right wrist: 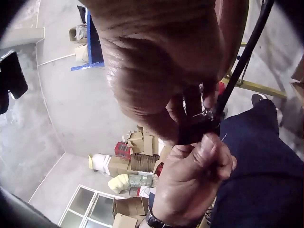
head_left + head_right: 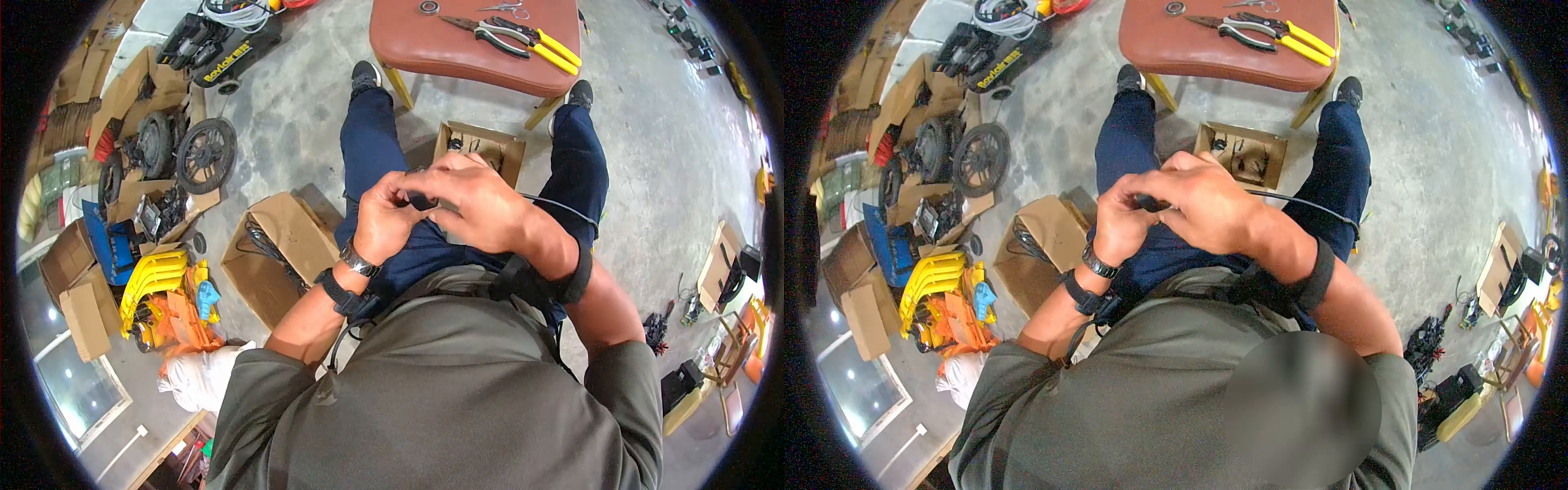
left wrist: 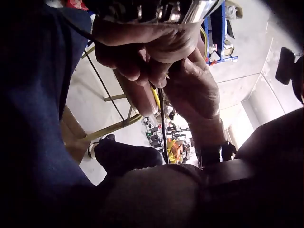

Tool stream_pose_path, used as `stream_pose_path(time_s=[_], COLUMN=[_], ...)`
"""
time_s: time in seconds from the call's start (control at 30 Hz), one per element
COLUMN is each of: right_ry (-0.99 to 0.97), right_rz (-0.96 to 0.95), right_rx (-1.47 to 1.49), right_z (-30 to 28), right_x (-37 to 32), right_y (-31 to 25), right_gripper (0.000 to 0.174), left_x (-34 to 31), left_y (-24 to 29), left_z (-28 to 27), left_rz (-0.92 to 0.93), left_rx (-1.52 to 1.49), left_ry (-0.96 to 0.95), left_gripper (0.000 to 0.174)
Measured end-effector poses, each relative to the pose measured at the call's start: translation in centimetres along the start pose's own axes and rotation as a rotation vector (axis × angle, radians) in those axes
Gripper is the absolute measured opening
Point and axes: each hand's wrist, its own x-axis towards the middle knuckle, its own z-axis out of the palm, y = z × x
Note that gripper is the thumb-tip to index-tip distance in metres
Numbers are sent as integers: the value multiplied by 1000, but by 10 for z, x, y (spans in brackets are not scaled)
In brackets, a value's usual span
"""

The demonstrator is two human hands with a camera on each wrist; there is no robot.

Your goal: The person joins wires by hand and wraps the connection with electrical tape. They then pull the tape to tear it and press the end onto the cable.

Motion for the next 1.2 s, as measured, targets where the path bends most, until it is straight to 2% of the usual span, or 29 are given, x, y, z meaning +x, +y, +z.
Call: stream_pose_path(time_s=[0.1,0.13,0.23,0.27,0.37,0.47,0.57,0.67,0.77,0.87,0.97,1.07,1.2], right_ry=[57,55,132,92,45,4,91,54,56,51,29,-12,-12], right_rz=[-86,-85,-85,-62,-58,-23,-6,23,29,40,40,58,186], right_rx=[-212,-251,-227,-259,-323,-132,-8,44,63,78,103,163,321], right_z=[2,4,4,0,-6,2,12,12,13,13,13,11,9], right_x=[-18,-22,-34,-38,-45,-52,-56,-56,-57,-57,-59,-60,-65], right_y=[-11,-16,-30,-35,-38,-32,-31,-35,-35,-38,-37,-38,-35], right_gripper=[52,45,37,33,36,42,51,56,59,60,63,67,55], left_x=[-3,-2,-4,-3,0,2,2,2,5,9,9,6,8], left_y=[9,9,15,15,16,23,23,25,27,20,16,19,24], left_z=[3,0,0,-1,-4,-4,-5,-6,-6,-12,-13,-5,-6], left_rz=[-10,100,45,33,14,130,171,192,236,291,271,248,137], left_rx=[17,144,40,66,214,299,323,395,403,407,389,335,307], left_ry=[-4,-49,-120,-143,-171,-199,-217,-236,-225,-312,-357,-264,-224], left_gripper=[37,44,48,42,41,36,33,33,34,46,49,31,21])
